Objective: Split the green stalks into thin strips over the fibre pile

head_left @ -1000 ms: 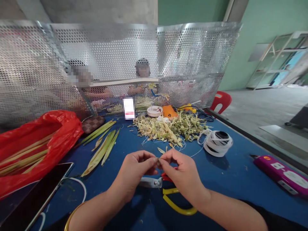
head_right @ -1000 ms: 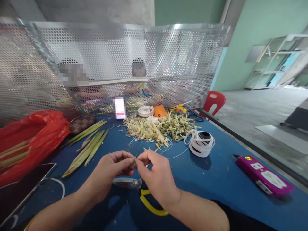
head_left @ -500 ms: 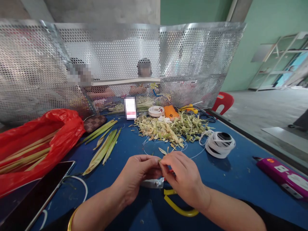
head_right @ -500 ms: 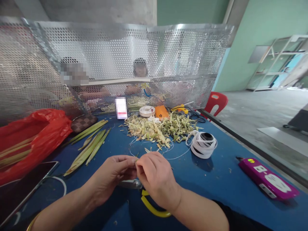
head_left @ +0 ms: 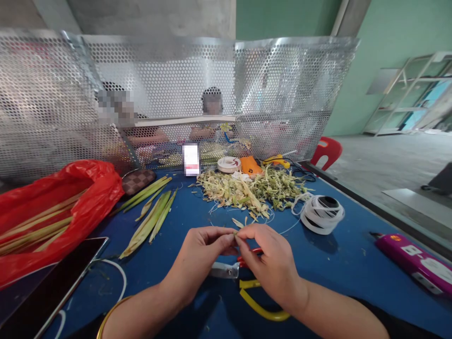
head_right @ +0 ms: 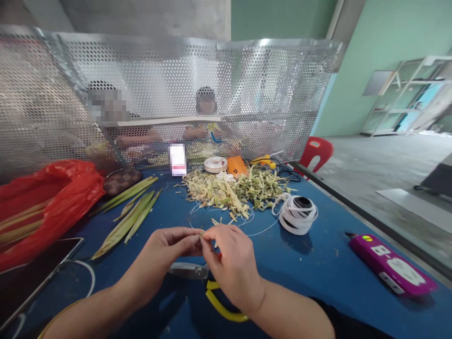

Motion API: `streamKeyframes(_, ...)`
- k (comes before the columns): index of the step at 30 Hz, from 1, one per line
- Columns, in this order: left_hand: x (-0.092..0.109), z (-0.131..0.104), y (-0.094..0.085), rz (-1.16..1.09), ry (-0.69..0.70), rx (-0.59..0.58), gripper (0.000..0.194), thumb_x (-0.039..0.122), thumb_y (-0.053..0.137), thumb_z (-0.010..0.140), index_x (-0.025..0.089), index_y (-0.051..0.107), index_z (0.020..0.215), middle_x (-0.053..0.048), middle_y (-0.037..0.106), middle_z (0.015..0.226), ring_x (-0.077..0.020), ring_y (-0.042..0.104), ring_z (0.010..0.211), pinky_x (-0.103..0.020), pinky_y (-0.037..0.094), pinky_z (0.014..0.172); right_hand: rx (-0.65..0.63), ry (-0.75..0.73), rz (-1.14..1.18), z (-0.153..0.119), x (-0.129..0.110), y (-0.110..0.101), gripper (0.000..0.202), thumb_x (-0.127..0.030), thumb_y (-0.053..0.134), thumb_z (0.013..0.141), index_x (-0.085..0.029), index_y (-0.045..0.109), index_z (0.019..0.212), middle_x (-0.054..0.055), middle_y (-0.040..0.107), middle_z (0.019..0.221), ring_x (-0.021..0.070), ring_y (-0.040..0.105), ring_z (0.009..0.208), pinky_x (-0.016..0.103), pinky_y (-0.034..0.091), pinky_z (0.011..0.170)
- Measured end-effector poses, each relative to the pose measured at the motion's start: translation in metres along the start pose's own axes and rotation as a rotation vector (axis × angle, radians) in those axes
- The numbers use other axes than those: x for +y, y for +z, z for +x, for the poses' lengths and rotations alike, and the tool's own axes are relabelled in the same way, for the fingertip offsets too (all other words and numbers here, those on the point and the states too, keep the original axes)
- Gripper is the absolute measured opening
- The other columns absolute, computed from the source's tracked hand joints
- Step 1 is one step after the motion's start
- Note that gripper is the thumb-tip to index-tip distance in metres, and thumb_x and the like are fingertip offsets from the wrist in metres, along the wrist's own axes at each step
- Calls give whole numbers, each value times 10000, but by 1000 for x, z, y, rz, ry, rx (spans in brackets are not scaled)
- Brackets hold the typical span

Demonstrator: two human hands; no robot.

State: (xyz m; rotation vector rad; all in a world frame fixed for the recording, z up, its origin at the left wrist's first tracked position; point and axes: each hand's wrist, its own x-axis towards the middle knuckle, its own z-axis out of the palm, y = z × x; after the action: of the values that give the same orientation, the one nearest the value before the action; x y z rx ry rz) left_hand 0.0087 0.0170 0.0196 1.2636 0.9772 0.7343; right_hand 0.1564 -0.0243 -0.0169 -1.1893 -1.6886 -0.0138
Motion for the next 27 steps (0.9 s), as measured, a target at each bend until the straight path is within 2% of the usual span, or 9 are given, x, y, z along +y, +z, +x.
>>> streamKeyframes(7, -5, 3, 4, -11, 8, 51, 236, 330, 651, 731, 141, 714, 856, -23, 691, 703, -146, 619, 659, -258, 497, 686, 8, -44, 12, 1, 0, 0, 109, -92, 557, 813, -201, 560, 818, 14, 682, 769, 148, 620, 709, 273, 478, 693)
streamKeyframes(14, 0, 5, 0, 196, 55, 73, 109, 254, 631, 696, 153, 672, 707, 8, 625, 587, -127, 559, 593, -225, 438, 599, -36, -101, 16, 4, -2, -3, 133, -82, 513, 826, -208, 557, 831, 8, 683, 743, 139, 627, 681, 270, 492, 685)
streamKeyframes(20, 9, 7, -7, 207, -33, 14, 77, 230, 641, 668, 155, 655, 658, 3, 627, 582, -125, 560, 594, -233, 435, 628, -96, 1, 26, 6, -2, -7, 99, -140, 529, 843, -205, 582, 792, 10, 671, 725, 141, 619, 668, 263, 474, 655)
streamKeyframes(24, 11, 7, -13, 79, -195, -112, 102, 254, 648, 674, 153, 642, 657, 5, 617, 566, -106, 550, 553, -219, 420, 607, -97, 23, 54, 7, -2, -8, 99, -149, 527, 845, -201, 591, 789, 12, 665, 729, 144, 613, 686, 257, 468, 663)
streamKeyframes(27, 8, 7, -13, -26, -222, -105, 107, 254, 660, 685, 151, 632, 673, 13, 602, 564, -95, 542, 545, -208, 410, 600, -95, 45, 60, 9, -1, -9, 108, -166, 525, 851, -200, 589, 771, 16, 662, 729, 145, 610, 684, 260, 463, 669)
